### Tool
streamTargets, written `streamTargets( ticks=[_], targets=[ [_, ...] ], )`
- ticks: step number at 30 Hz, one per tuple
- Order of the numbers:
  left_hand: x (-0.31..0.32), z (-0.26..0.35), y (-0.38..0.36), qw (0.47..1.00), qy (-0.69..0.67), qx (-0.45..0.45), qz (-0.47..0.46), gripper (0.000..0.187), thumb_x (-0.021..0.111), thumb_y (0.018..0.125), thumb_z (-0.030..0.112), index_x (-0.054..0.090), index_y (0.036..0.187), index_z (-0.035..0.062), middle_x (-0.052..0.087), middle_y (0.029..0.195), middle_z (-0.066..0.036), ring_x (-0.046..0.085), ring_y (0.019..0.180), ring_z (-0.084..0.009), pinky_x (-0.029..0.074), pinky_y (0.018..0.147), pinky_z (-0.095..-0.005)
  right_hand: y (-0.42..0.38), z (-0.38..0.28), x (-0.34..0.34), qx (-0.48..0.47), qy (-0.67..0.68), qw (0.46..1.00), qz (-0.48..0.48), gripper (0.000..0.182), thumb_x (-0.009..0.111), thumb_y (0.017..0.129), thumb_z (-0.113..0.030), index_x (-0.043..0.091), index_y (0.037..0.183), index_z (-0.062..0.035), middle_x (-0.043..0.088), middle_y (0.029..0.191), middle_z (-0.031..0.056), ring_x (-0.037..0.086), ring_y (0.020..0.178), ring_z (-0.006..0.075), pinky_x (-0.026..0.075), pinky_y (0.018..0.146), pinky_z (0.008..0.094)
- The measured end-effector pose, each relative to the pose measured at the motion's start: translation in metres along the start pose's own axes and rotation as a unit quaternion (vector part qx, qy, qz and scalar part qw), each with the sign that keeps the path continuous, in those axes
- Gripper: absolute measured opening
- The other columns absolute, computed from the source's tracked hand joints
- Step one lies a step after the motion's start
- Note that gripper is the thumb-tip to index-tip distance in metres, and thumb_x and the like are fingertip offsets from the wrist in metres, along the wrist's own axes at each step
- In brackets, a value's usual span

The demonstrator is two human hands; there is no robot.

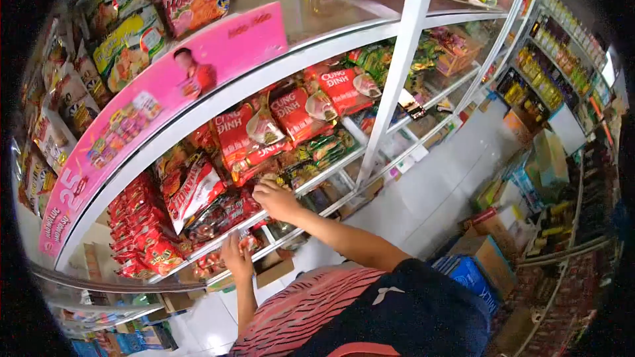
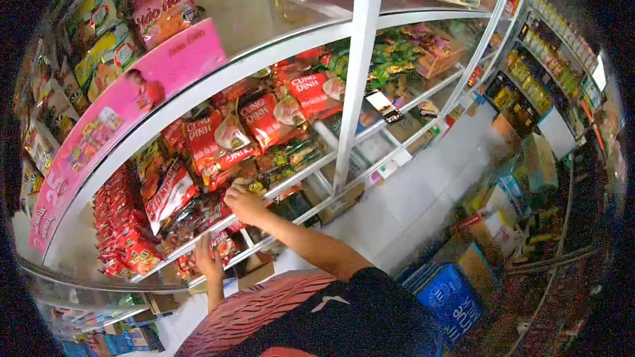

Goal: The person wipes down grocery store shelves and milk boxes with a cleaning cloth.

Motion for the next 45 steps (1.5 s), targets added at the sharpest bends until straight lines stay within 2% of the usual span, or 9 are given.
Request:
streamTargets(
  ticks=[7, 11, 14, 17, 19, 24, 32, 36, 45],
  targets=[
    [0.037, 0.040, 0.021, 0.986, 0.125, -0.075, 0.078, 0.032, 0.050, 0.079, 0.020, 0.055, 0.107, 0.0049, 0.053, 0.115, -0.015, 0.046, 0.108, -0.0300, 0.017, 0.099, -0.0508, -0.045, 0.172, -0.143, 0.114, -0.074, 0.990, 0.030, 0.016, 0.049, 0.069, -0.003, 0.058, 0.083, -0.0036, 0.056, 0.091, 0.0135, 0.049, 0.092, 0.0320, 0.039, 0.083, 0.0407],
    [0.030, 0.047, 0.016, 0.987, 0.086, -0.033, 0.134, 0.033, 0.052, 0.069, 0.004, 0.055, 0.102, 0.0000, 0.052, 0.111, -0.023, 0.048, 0.103, -0.0350, 0.036, 0.088, -0.0430, -0.044, 0.169, -0.122, 0.165, -0.151, 0.973, 0.053, 0.022, 0.053, 0.069, -0.006, 0.056, 0.090, -0.0008, 0.053, 0.101, 0.0154, 0.045, 0.100, 0.0349, 0.036, 0.087, 0.0427],
    [0.045, 0.026, 0.006, 0.987, 0.084, -0.017, 0.139, 0.040, 0.050, 0.067, -0.001, 0.055, 0.106, 0.0018, 0.054, 0.110, -0.019, 0.053, 0.095, -0.0343, 0.038, 0.084, -0.0436, -0.028, 0.092, -0.065, 0.109, -0.091, 0.990, 0.008, 0.028, 0.055, 0.072, -0.010, 0.055, 0.099, -0.0018, 0.050, 0.108, 0.0158, 0.043, 0.104, 0.0341, 0.034, 0.091, 0.0421],
    [0.052, 0.012, 0.014, 0.955, 0.165, -0.244, -0.028, 0.034, 0.053, 0.068, 0.010, 0.054, 0.101, 0.0014, 0.057, 0.101, -0.015, 0.055, 0.090, -0.0320, 0.040, 0.077, -0.0447, -0.020, 0.009, -0.001, 0.003, 0.006, 0.995, -0.103, 0.032, 0.054, 0.074, -0.011, 0.052, 0.105, -0.0017, 0.048, 0.111, 0.0157, 0.042, 0.108, 0.0341, 0.032, 0.093, 0.0430],
    [0.032, 0.030, 0.014, 0.978, 0.068, -0.164, 0.113, 0.034, 0.054, 0.067, 0.011, 0.054, 0.100, 0.0044, 0.056, 0.103, -0.014, 0.054, 0.094, -0.0286, 0.036, 0.080, -0.0435, -0.023, -0.024, 0.019, -0.082, 0.057, 0.985, -0.142, 0.032, 0.055, 0.073, -0.010, 0.053, 0.103, -0.0008, 0.049, 0.110, 0.0162, 0.043, 0.106, 0.0341, 0.033, 0.092, 0.0427],
    [0.041, 0.026, 0.004, 0.976, 0.050, -0.196, 0.084, 0.046, 0.059, 0.070, 0.015, 0.050, 0.115, 0.0071, 0.046, 0.125, -0.008, 0.038, 0.120, -0.0196, 0.018, 0.100, -0.0512, -0.017, 0.025, 0.004, -0.200, 0.139, 0.955, -0.168, 0.027, 0.055, 0.071, -0.010, 0.057, 0.095, 0.0028, 0.057, 0.096, 0.0173, 0.050, 0.097, 0.0340, 0.035, 0.090, 0.0415],
    [0.037, 0.066, 0.036, 0.975, -0.027, -0.219, -0.022, 0.042, 0.055, 0.070, 0.017, 0.050, 0.109, 0.0028, 0.050, 0.113, -0.016, 0.044, 0.110, -0.0292, 0.026, 0.095, -0.0525, -0.034, 0.163, -0.047, 0.124, 0.071, 0.984, -0.108, 0.047, 0.041, 0.088, -0.034, 0.046, 0.118, 0.0026, 0.045, 0.123, 0.0176, 0.041, 0.113, 0.0316, 0.031, 0.095, 0.0384],
    [0.080, 0.131, 0.059, 0.989, -0.008, 0.045, 0.139, 0.056, 0.060, 0.070, 0.029, 0.043, 0.115, -0.0009, 0.045, 0.115, -0.019, 0.040, 0.112, -0.0315, 0.031, 0.095, -0.0426, -0.046, 0.105, -0.001, 0.360, 0.541, 0.748, -0.133, 0.042, 0.044, 0.089, -0.027, 0.042, 0.122, -0.0011, 0.043, 0.123, 0.0149, 0.038, 0.116, 0.0281, 0.031, 0.096, 0.0378],
    [0.079, 0.068, 0.054, 0.989, 0.119, 0.043, 0.072, 0.039, 0.057, 0.070, 0.022, 0.049, 0.101, -0.0014, 0.047, 0.110, -0.016, 0.041, 0.109, -0.0311, 0.029, 0.098, -0.0407, -0.067, 0.144, -0.071, 0.364, 0.371, 0.853, -0.044, 0.025, 0.046, 0.088, -0.021, 0.055, 0.099, -0.0002, 0.056, 0.097, 0.0105, 0.054, 0.089, 0.0202, 0.045, 0.078, 0.0317]
  ],
)
Point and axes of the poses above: each hand's wrist, its own y-axis towards the middle knuckle, its own x-axis out of the palm, z = x × y, the point moved 9 cm from there along y, towards the middle knuckle
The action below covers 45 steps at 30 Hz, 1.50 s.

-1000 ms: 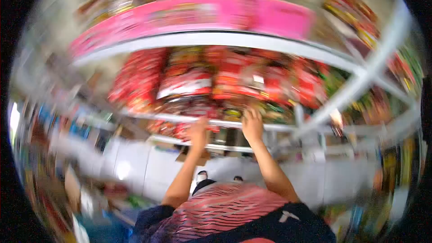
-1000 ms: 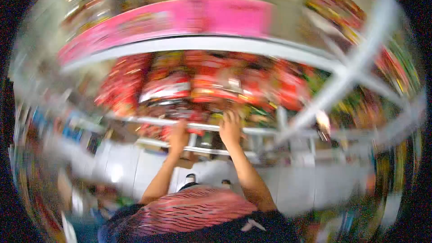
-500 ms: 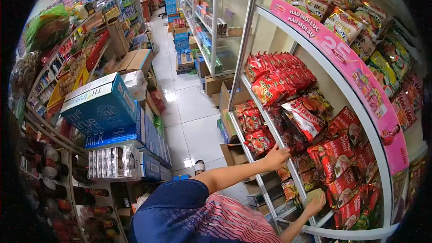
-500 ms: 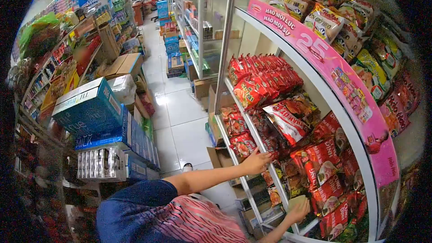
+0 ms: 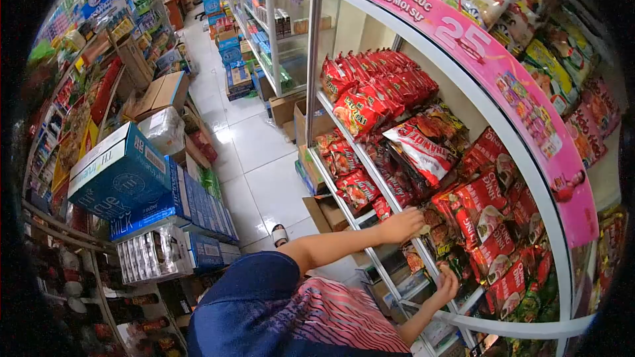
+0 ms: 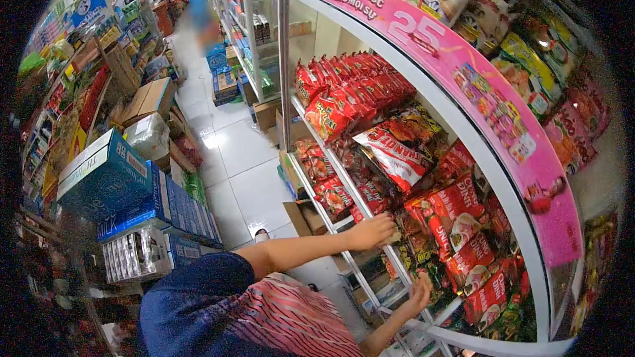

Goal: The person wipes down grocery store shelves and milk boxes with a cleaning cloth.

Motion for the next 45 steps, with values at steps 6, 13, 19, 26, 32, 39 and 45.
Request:
streamTargets(
  ticks=[6, 13, 19, 26, 32, 39, 45],
  targets=[
    [-0.075, -0.067, -0.049, 0.997, -0.020, -0.062, 0.050, 0.019, 0.050, 0.078, 0.018, 0.051, 0.087, 0.0011, 0.051, 0.086, -0.013, 0.050, 0.083, -0.0277, 0.043, 0.074, -0.0354, -0.033, 0.004, 0.115, 0.033, -0.020, 0.985, -0.168, 0.021, 0.050, 0.085, -0.017, 0.056, 0.097, -0.0002, 0.056, 0.091, 0.0075, 0.054, 0.083, 0.0163, 0.045, 0.073, 0.0276],
    [-0.166, -0.189, -0.246, 0.846, -0.260, -0.459, 0.082, 0.030, 0.048, 0.086, 0.024, 0.053, 0.104, 0.0014, 0.055, 0.092, -0.016, 0.054, 0.084, -0.0285, 0.043, 0.076, -0.0351, -0.132, 0.019, 0.432, -0.034, -0.089, 0.796, -0.598, 0.059, 0.063, 0.075, -0.010, 0.033, 0.126, -0.0055, 0.047, 0.116, 0.0129, 0.047, 0.105, 0.0216, 0.040, 0.088, 0.0324],
    [-0.316, -0.213, -0.397, 0.693, -0.206, -0.551, 0.416, 0.029, 0.048, 0.086, 0.021, 0.056, 0.104, -0.0009, 0.047, 0.110, -0.012, 0.044, 0.105, -0.0217, 0.035, 0.090, -0.0299, -0.326, -0.025, 0.611, -0.062, -0.072, 0.511, -0.854, 0.051, 0.066, 0.074, -0.018, 0.043, 0.118, -0.0051, 0.053, 0.104, 0.0074, 0.049, 0.100, 0.0165, 0.038, 0.087, 0.0295],
    [-0.371, -0.208, -0.520, 0.487, -0.123, -0.594, 0.628, 0.029, 0.047, 0.087, 0.018, 0.055, 0.103, -0.0042, 0.048, 0.109, -0.009, 0.045, 0.103, -0.0152, 0.035, 0.088, -0.0251, -0.452, -0.012, 0.705, -0.046, -0.105, 0.351, -0.929, 0.034, 0.066, 0.073, -0.015, 0.053, 0.101, -0.0015, 0.058, 0.087, 0.0054, 0.052, 0.080, 0.0120, 0.043, 0.074, 0.0265],
    [-0.399, -0.265, -0.556, 0.408, -0.138, -0.650, 0.626, 0.031, 0.050, 0.086, 0.023, 0.056, 0.105, -0.0013, 0.057, 0.101, -0.005, 0.052, 0.091, -0.0120, 0.039, 0.081, -0.0239, -0.463, 0.015, 0.805, 0.016, -0.084, 0.377, -0.922, 0.025, 0.065, 0.074, -0.012, 0.055, 0.095, -0.0010, 0.058, 0.081, 0.0036, 0.053, 0.072, 0.0092, 0.044, 0.065, 0.0232],
    [-0.469, -0.450, -0.561, 0.485, -0.100, -0.685, 0.534, 0.040, 0.063, 0.076, 0.021, 0.052, 0.106, -0.0021, 0.060, 0.093, -0.009, 0.055, 0.085, -0.0142, 0.043, 0.076, -0.0264, -0.431, 0.018, 0.982, 0.020, -0.073, 0.445, -0.892, 0.027, 0.068, 0.071, -0.011, 0.056, 0.093, -0.0016, 0.058, 0.081, 0.0022, 0.054, 0.073, 0.0086, 0.043, 0.065, 0.0224],
    [-0.544, -0.614, -0.563, 0.530, -0.122, -0.685, 0.486, 0.025, 0.062, 0.074, 0.011, 0.055, 0.096, 0.0009, 0.059, 0.085, -0.003, 0.054, 0.077, -0.0104, 0.042, 0.070, -0.0231, -0.368, -0.005, 1.149, 0.004, -0.092, 0.493, -0.865, 0.020, 0.070, 0.070, -0.010, 0.058, 0.082, -0.0014, 0.059, 0.076, 0.0012, 0.053, 0.071, 0.0075, 0.042, 0.063, 0.0210]
  ],
)
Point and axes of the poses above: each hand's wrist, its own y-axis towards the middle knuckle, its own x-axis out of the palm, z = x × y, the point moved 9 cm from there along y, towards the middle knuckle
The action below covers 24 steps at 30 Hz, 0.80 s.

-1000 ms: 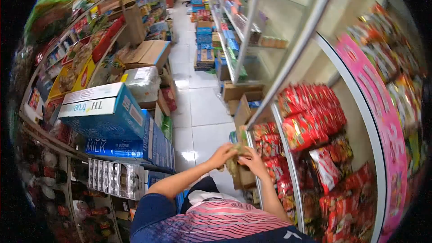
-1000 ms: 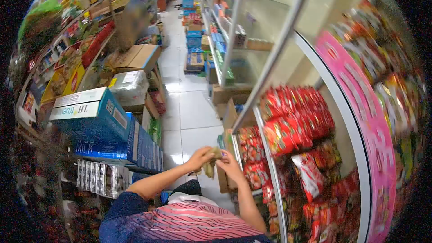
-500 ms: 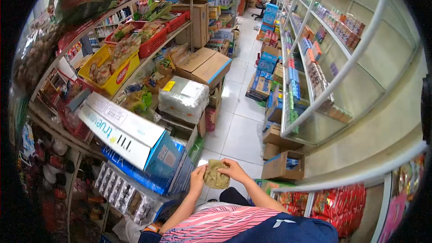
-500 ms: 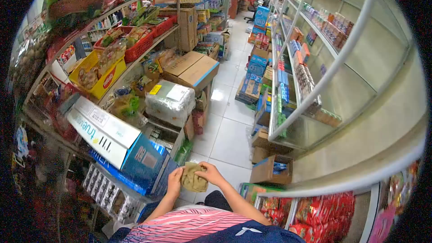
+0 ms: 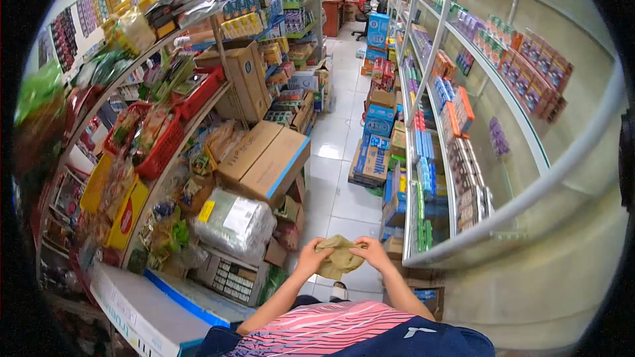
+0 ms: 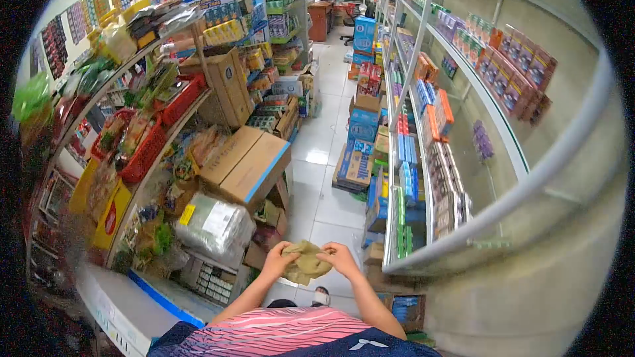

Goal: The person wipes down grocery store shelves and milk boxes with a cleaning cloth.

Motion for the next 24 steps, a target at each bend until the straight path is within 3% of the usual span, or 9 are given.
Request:
streamTargets(
  ticks=[4, 8, 12, 16, 17, 20, 21, 22, 24],
  targets=[
    [-0.013, 0.025, 0.069, 0.999, 0.037, 0.008, 0.033, 0.018, 0.063, 0.073, 0.011, 0.057, 0.087, 0.0007, 0.058, 0.078, -0.003, 0.053, 0.073, -0.0098, 0.042, 0.067, -0.0231, 0.074, 0.003, -0.050, 0.029, 0.056, 0.998, 0.010, 0.020, 0.071, 0.069, -0.009, 0.058, 0.081, -0.0011, 0.059, 0.072, 0.0003, 0.052, 0.066, 0.0061, 0.041, 0.060, 0.0201],
    [-0.054, 0.020, 0.129, 0.988, 0.064, 0.011, 0.137, 0.018, 0.059, 0.077, 0.016, 0.059, 0.085, -0.0003, 0.059, 0.071, -0.004, 0.054, 0.067, -0.0102, 0.043, 0.062, -0.0247, 0.152, -0.011, -0.094, -0.008, -0.011, 0.999, 0.045, 0.015, 0.068, 0.072, -0.012, 0.059, 0.077, -0.0021, 0.058, 0.067, -0.0002, 0.050, 0.060, 0.0058, 0.040, 0.056, 0.0196],
    [-0.076, 0.025, 0.215, 0.988, 0.065, 0.023, 0.138, 0.025, 0.054, 0.082, 0.023, 0.059, 0.081, -0.0017, 0.058, 0.068, -0.005, 0.051, 0.064, -0.0093, 0.042, 0.060, -0.0257, 0.242, -0.009, -0.120, 0.010, 0.015, 1.000, 0.022, 0.014, 0.067, 0.073, -0.013, 0.059, 0.076, -0.0027, 0.056, 0.064, -0.0016, 0.048, 0.058, 0.0042, 0.038, 0.053, 0.0194],
    [-0.084, 0.052, 0.317, 0.988, 0.076, 0.013, 0.137, 0.026, 0.053, 0.082, 0.024, 0.058, 0.082, -0.0018, 0.058, 0.068, -0.008, 0.052, 0.067, -0.0106, 0.041, 0.062, -0.0264, 0.330, -0.060, -0.138, 0.014, -0.135, 0.990, -0.039, 0.015, 0.068, 0.072, -0.014, 0.060, 0.080, -0.0046, 0.051, 0.059, -0.0037, 0.043, 0.055, 0.0024, 0.034, 0.051, 0.0174],
    [-0.082, 0.064, 0.345, 0.988, 0.075, 0.029, 0.133, 0.026, 0.053, 0.082, 0.024, 0.058, 0.082, -0.0018, 0.059, 0.069, -0.008, 0.053, 0.067, -0.0118, 0.042, 0.062, -0.0270, 0.356, -0.058, -0.143, 0.015, -0.127, 0.990, -0.062, 0.021, 0.069, 0.072, -0.017, 0.059, 0.086, -0.0045, 0.042, 0.056, -0.0049, 0.040, 0.054, 0.0042, 0.033, 0.051, 0.0205],
    [-0.073, 0.109, 0.424, 0.989, 0.094, 0.054, 0.103, 0.027, 0.054, 0.082, 0.025, 0.060, 0.083, -0.0009, 0.060, 0.073, -0.012, 0.057, 0.071, -0.0160, 0.043, 0.065, -0.0286, 0.430, -0.083, -0.163, -0.067, -0.219, 0.973, -0.017, 0.025, 0.068, 0.072, -0.024, 0.059, 0.085, -0.0049, 0.037, 0.053, -0.0035, 0.037, 0.052, 0.0082, 0.033, 0.049, 0.0262],
    [-0.068, 0.126, 0.446, 0.988, 0.102, 0.063, 0.093, 0.026, 0.055, 0.082, 0.025, 0.060, 0.083, -0.0005, 0.061, 0.074, -0.013, 0.057, 0.070, -0.0171, 0.043, 0.065, -0.0289, 0.448, -0.083, -0.171, 0.013, -0.267, 0.963, -0.025, 0.038, 0.069, 0.071, -0.027, 0.057, 0.099, -0.0058, 0.051, 0.072, 0.0008, 0.048, 0.071, 0.0116, 0.040, 0.062, 0.0271],
    [-0.061, 0.138, 0.466, 0.988, 0.112, 0.069, 0.080, 0.025, 0.056, 0.081, 0.025, 0.061, 0.084, -0.0001, 0.061, 0.075, -0.013, 0.058, 0.070, -0.0181, 0.044, 0.065, -0.0292, 0.467, -0.090, -0.171, 0.017, -0.263, 0.964, -0.026, 0.038, 0.069, 0.071, -0.027, 0.057, 0.099, -0.0058, 0.051, 0.072, 0.0008, 0.048, 0.071, 0.0116, 0.040, 0.062, 0.0271],
    [-0.044, 0.141, 0.508, 0.987, 0.100, 0.111, 0.057, 0.025, 0.056, 0.081, 0.024, 0.061, 0.085, 0.0002, 0.062, 0.075, -0.014, 0.058, 0.069, -0.0189, 0.044, 0.064, -0.0297, 0.502, -0.115, -0.154, -0.049, 0.018, 0.994, -0.099, 0.057, 0.071, 0.069, -0.027, 0.046, 0.117, -0.0077, 0.051, 0.102, 0.0059, 0.047, 0.098, 0.0154, 0.040, 0.083, 0.0283]
  ],
)
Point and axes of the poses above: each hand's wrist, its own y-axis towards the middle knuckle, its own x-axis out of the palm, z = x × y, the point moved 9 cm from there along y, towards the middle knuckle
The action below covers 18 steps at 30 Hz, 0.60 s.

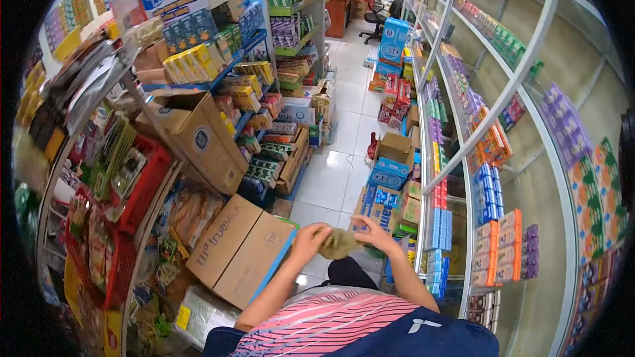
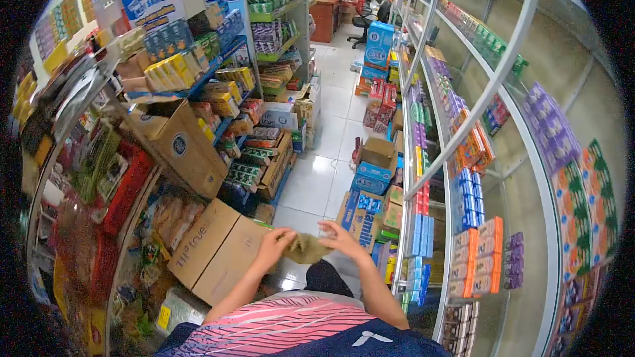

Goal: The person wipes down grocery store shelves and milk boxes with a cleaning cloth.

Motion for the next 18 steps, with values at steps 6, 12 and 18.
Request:
streamTargets(
  ticks=[6, 12, 18],
  targets=[
    [0.010, -0.030, 0.112, 0.996, -0.036, -0.073, 0.028, 0.020, 0.059, 0.079, 0.017, 0.062, 0.085, -0.0017, 0.062, 0.073, -0.010, 0.057, 0.069, -0.0136, 0.044, 0.063, -0.0262, 0.127, -0.007, 0.047, -0.005, 0.032, 0.983, -0.180, 0.057, 0.067, 0.071, -0.016, 0.042, 0.121, -0.0038, 0.048, 0.116, 0.0086, 0.044, 0.105, 0.0149, 0.037, 0.089, 0.0286],
    [-0.041, -0.086, 0.240, 0.976, -0.027, -0.106, 0.189, 0.021, 0.058, 0.080, 0.017, 0.061, 0.081, -0.0038, 0.062, 0.071, -0.007, 0.054, 0.066, -0.0100, 0.043, 0.062, -0.0248, 0.269, 0.020, -0.008, 0.056, -0.030, 0.950, -0.305, 0.038, 0.069, 0.071, -0.017, 0.055, 0.102, 0.0001, 0.060, 0.093, 0.0055, 0.050, 0.085, 0.0094, 0.042, 0.079, 0.0275],
    [-0.054, -0.100, 0.382, 0.958, -0.039, -0.093, 0.270, 0.020, 0.057, 0.082, 0.017, 0.061, 0.079, -0.0033, 0.059, 0.071, -0.002, 0.051, 0.066, -0.0090, 0.041, 0.063, -0.0227, 0.390, -0.018, -0.122, 0.082, -0.188, 0.932, -0.300, 0.033, 0.066, 0.074, -0.025, 0.058, 0.095, -0.0009, 0.061, 0.079, 0.0045, 0.051, 0.074, 0.0095, 0.043, 0.071, 0.0264]
  ],
)
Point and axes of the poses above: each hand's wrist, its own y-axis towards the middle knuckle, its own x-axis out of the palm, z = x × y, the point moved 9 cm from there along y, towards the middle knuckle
